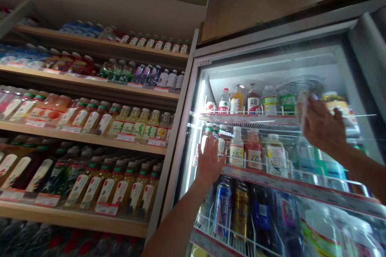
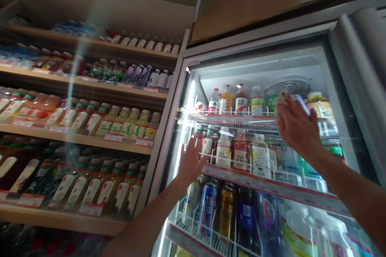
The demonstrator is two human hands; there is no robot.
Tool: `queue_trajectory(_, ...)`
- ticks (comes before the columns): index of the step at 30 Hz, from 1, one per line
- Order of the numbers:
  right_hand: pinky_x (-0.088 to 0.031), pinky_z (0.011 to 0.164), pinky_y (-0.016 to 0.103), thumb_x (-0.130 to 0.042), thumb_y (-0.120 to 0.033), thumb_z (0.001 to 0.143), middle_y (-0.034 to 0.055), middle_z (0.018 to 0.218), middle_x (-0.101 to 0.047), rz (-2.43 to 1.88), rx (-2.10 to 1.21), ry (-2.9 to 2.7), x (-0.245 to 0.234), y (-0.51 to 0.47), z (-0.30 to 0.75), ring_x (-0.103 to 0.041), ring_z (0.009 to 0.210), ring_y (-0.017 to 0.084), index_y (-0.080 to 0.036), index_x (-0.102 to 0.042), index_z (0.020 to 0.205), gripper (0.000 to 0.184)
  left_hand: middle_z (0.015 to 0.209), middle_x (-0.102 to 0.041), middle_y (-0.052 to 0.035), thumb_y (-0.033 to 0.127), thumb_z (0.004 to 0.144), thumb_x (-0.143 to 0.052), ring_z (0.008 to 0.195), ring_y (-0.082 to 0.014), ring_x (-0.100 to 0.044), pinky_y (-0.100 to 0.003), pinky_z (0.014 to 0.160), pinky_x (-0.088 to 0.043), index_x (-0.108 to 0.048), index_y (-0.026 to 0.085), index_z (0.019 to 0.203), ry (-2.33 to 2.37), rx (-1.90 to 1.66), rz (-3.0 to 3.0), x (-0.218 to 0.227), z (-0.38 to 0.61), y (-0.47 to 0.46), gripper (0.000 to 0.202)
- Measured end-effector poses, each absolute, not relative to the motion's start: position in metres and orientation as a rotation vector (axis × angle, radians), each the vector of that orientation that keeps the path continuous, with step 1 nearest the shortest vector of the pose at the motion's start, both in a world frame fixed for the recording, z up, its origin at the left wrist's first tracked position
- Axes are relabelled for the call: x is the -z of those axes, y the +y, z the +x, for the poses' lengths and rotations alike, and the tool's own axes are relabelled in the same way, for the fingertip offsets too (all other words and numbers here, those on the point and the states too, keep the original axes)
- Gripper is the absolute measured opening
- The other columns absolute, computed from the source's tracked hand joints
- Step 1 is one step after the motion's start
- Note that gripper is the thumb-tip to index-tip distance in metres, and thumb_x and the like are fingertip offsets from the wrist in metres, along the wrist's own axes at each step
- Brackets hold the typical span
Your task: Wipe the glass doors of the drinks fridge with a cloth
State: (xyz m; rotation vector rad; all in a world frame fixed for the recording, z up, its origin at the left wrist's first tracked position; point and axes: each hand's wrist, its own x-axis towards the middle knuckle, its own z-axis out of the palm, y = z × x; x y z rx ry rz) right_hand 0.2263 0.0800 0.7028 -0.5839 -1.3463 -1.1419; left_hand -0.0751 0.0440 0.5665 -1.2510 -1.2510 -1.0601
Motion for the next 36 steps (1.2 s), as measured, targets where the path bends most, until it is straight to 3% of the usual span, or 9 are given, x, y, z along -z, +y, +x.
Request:
queue_trajectory(3, -0.029, 0.100, 0.059, -0.031, -0.029, 0.089, 0.0181, 0.146, -0.034, -0.675, 1.117, -1.291, -0.725, 0.078, 0.212, -0.033, 0.133, 0.035, -0.011, -0.047, 0.129, 0.046, 0.151, -0.025, -0.0100, 0.042, 0.091, -0.033, 0.140, -0.0250, -0.021, -0.054, 0.109, -0.027, -0.023, 0.017, 0.143, -1.231, 1.065, -1.234, -0.564, -0.077, 0.048, 0.058)
queue_trajectory(9, -0.027, 0.108, 0.047, -0.034, -0.021, 0.090, 0.0091, 0.145, -0.040, -0.452, 1.431, -1.696, -0.711, 0.078, 0.147, -0.033, 0.134, 0.024, -0.016, -0.047, 0.130, 0.043, 0.150, -0.027, -0.0094, 0.046, 0.091, -0.034, 0.140, -0.0238, -0.020, -0.051, 0.112, -0.023, -0.022, 0.017, 0.143, -1.167, 1.063, -1.234, -0.562, -0.085, 0.050, 0.060)
queue_trajectory(14, -0.026, 0.103, 0.058, -0.033, -0.026, 0.092, 0.0204, 0.142, -0.039, -0.637, 1.213, -1.411, -0.737, 0.079, 0.137, -0.036, 0.130, 0.035, -0.006, -0.048, 0.129, 0.045, 0.150, -0.024, -0.0175, 0.063, 0.085, -0.032, 0.140, -0.0296, -0.018, -0.054, 0.109, -0.025, -0.017, 0.008, 0.144, -1.168, 1.113, -1.204, -0.566, -0.095, 0.054, 0.082)
queue_trajectory(16, -0.029, 0.103, 0.055, -0.035, -0.025, 0.091, 0.0172, 0.143, -0.040, -0.646, 1.209, -1.442, -0.735, 0.076, 0.119, -0.035, 0.132, 0.033, -0.009, -0.048, 0.130, 0.044, 0.149, -0.025, -0.0179, 0.064, 0.085, -0.032, 0.140, -0.0296, -0.018, -0.054, 0.109, -0.026, -0.015, 0.008, 0.144, -1.165, 1.121, -1.215, -0.566, -0.098, 0.056, 0.083)
queue_trajectory(19, -0.030, 0.107, 0.046, -0.039, -0.022, 0.089, 0.0054, 0.143, -0.043, -0.470, 1.370, -1.707, -0.721, 0.072, 0.086, -0.035, 0.133, 0.022, -0.019, -0.048, 0.130, 0.041, 0.150, -0.026, -0.0158, 0.062, 0.086, -0.033, 0.140, -0.0279, -0.019, -0.052, 0.110, -0.025, -0.014, 0.011, 0.145, -1.139, 1.116, -1.251, -0.566, -0.106, 0.057, 0.080)
queue_trajectory(21, -0.029, 0.108, 0.046, -0.040, -0.019, 0.088, 0.0027, 0.144, -0.042, -0.424, 1.399, -1.789, -0.722, 0.070, 0.072, -0.037, 0.133, 0.020, -0.021, -0.048, 0.130, 0.042, 0.150, -0.025, -0.0151, 0.062, 0.086, -0.033, 0.140, -0.0275, -0.018, -0.052, 0.110, -0.025, -0.016, 0.013, 0.145, -1.129, 1.116, -1.277, -0.566, -0.115, 0.055, 0.078)
queue_trajectory(27, -0.027, 0.106, 0.058, -0.035, -0.019, 0.087, 0.0141, 0.145, -0.038, -0.605, 1.222, -1.571, -0.756, 0.070, 0.044, -0.034, 0.133, 0.032, -0.010, -0.048, 0.130, 0.045, 0.150, -0.024, -0.0176, 0.057, 0.086, -0.039, 0.141, -0.0282, -0.015, -0.052, 0.111, -0.023, -0.024, 0.012, 0.141, -1.141, 1.226, -1.422, -0.564, -0.139, 0.047, 0.073)
queue_trajectory(32, -0.030, 0.109, 0.049, -0.042, -0.020, 0.086, 0.0058, 0.147, -0.037, -0.386, 1.372, -1.876, -0.709, 0.065, 0.003, -0.031, 0.136, 0.025, -0.019, -0.045, 0.132, 0.046, 0.148, -0.030, -0.0138, 0.045, 0.092, -0.030, 0.139, -0.0215, -0.023, -0.045, 0.114, -0.022, -0.032, 0.015, 0.138, -1.020, 1.641, -1.513, -0.580, -0.132, 0.033, 0.055)
queue_trajectory(36, -0.033, 0.108, 0.045, -0.042, -0.021, 0.087, 0.0067, 0.149, -0.032, -0.249, 1.335, -2.014, -0.681, 0.060, 0.015, -0.031, 0.136, 0.021, -0.020, -0.028, 0.141, 0.057, 0.147, -0.036, -0.0084, 0.046, 0.094, -0.022, 0.136, -0.0178, -0.031, -0.037, 0.112, -0.030, -0.029, 0.020, 0.140, -0.947, 2.022, -1.525, -0.616, -0.101, 0.033, 0.053)
